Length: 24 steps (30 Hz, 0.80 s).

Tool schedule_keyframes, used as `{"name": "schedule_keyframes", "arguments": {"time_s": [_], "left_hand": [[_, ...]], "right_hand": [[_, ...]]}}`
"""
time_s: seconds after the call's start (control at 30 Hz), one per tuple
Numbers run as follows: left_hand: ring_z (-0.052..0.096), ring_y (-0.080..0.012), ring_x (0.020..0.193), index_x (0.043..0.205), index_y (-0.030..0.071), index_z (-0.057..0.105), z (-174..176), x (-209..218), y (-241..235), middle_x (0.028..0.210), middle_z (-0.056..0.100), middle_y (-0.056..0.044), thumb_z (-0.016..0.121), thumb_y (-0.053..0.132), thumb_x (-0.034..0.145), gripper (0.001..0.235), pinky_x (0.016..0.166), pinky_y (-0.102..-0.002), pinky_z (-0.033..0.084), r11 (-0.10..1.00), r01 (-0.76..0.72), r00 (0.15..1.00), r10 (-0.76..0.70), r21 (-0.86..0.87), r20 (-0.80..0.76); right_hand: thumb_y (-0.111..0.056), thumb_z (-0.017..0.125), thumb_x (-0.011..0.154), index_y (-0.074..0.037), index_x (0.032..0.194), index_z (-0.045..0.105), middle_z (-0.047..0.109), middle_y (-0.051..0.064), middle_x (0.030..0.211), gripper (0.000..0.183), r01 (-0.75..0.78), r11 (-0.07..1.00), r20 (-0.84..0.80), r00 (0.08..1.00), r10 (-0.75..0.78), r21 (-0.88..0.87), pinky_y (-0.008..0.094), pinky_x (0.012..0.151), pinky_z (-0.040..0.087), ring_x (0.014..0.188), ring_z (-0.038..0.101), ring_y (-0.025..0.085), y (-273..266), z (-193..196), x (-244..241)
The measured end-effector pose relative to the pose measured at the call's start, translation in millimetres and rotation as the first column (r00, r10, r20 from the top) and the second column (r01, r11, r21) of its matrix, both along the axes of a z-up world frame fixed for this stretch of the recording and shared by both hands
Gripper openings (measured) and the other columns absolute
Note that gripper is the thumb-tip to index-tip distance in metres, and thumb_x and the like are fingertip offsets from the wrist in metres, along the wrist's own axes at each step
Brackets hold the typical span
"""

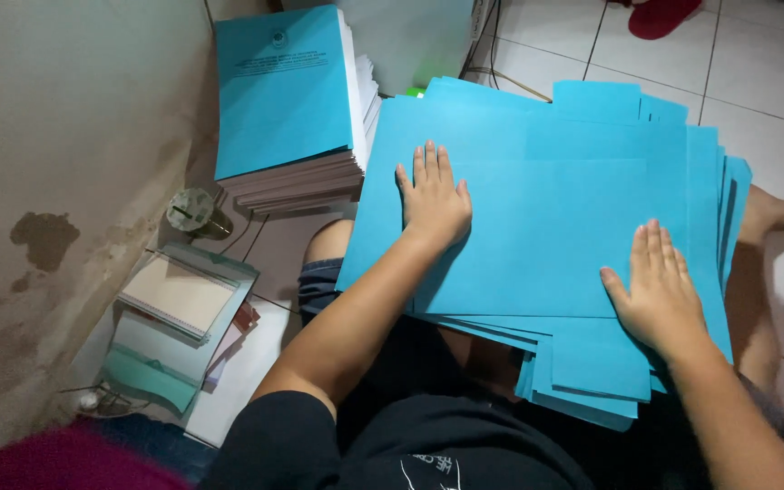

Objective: The person sits on the floor and repeatedly picks up stacks of blue papers, aligns them, and places them onto a growing pile on the left side. The hands smooth and adjust the papers to keep the stack neat.

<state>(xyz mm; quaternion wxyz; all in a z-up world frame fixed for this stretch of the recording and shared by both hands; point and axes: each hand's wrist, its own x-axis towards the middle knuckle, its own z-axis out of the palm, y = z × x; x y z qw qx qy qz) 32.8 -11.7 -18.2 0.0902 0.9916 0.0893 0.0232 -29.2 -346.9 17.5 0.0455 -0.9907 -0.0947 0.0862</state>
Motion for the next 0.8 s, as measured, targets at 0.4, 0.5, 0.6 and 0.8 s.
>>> {"name": "schedule_keyframes", "arguments": {"time_s": [0.4, 0.5, 0.6, 0.8], "left_hand": [[0.005, -0.0468, 0.157, 0.165, 0.015, 0.021, 22.2, -14.3, 4.4, 0.168, 0.011, -0.029, 0.028, 0.052, 0.103, 0.072, 0.120, -0.070, 0.001, 0.987, 0.143, 0.989, -0.145, -0.075, -0.012], [0.004, -0.0490, 0.158, 0.165, 0.013, 0.024, 28.7, -16.4, 5.7, 0.168, 0.012, -0.033, 0.029, 0.050, 0.105, 0.071, 0.120, -0.072, -0.002, 0.975, 0.182, 0.982, -0.187, -0.131, -0.027], [0.003, -0.0479, 0.158, 0.165, 0.015, 0.024, 27.4, -14.5, 5.3, 0.168, 0.011, -0.032, 0.029, 0.051, 0.105, 0.070, 0.121, -0.070, -0.002, 0.977, 0.169, 0.984, -0.175, -0.132, -0.031], [0.002, -0.0429, 0.158, 0.165, 0.020, 0.019, 12.2, -8.9, 6.2, 0.170, 0.008, -0.027, 0.026, 0.048, 0.104, 0.067, 0.123, -0.066, -0.001, 0.984, 0.134, 0.989, -0.140, -0.118, -0.042]], "right_hand": [[-0.065, 0.030, 0.101, 0.005, 0.162, 0.009, 0.003, 0.025, 0.171, 0.095, 0.012, 1.000, 0.040, 0.999, -0.011, -0.012, 0.050, 0.129, 0.001, 0.160, -0.001, 0.036, 57.9, -15.8, 95.5], [-0.064, 0.033, 0.104, 0.006, 0.162, 0.025, 0.019, 0.029, 0.170, 0.092, -0.169, 0.986, 0.162, 0.973, 0.165, 0.008, 0.057, 0.128, 0.009, 0.159, 0.012, 0.041, 123.9, -32.4, 110.5], [-0.060, 0.033, 0.106, -0.006, 0.165, 0.027, 0.021, 0.022, 0.172, 0.080, -0.293, 0.956, 0.148, 0.946, 0.287, 0.025, 0.060, 0.126, 0.011, 0.159, 0.016, 0.039, 164.9, -27.7, 104.0], [-0.065, 0.028, 0.101, -0.027, 0.166, 0.019, 0.009, 0.013, 0.174, 0.076, -0.096, 0.995, 0.016, 0.995, 0.095, 0.021, 0.064, 0.123, 0.005, 0.160, 0.005, 0.037, 103.1, 1.9, 78.5]]}}
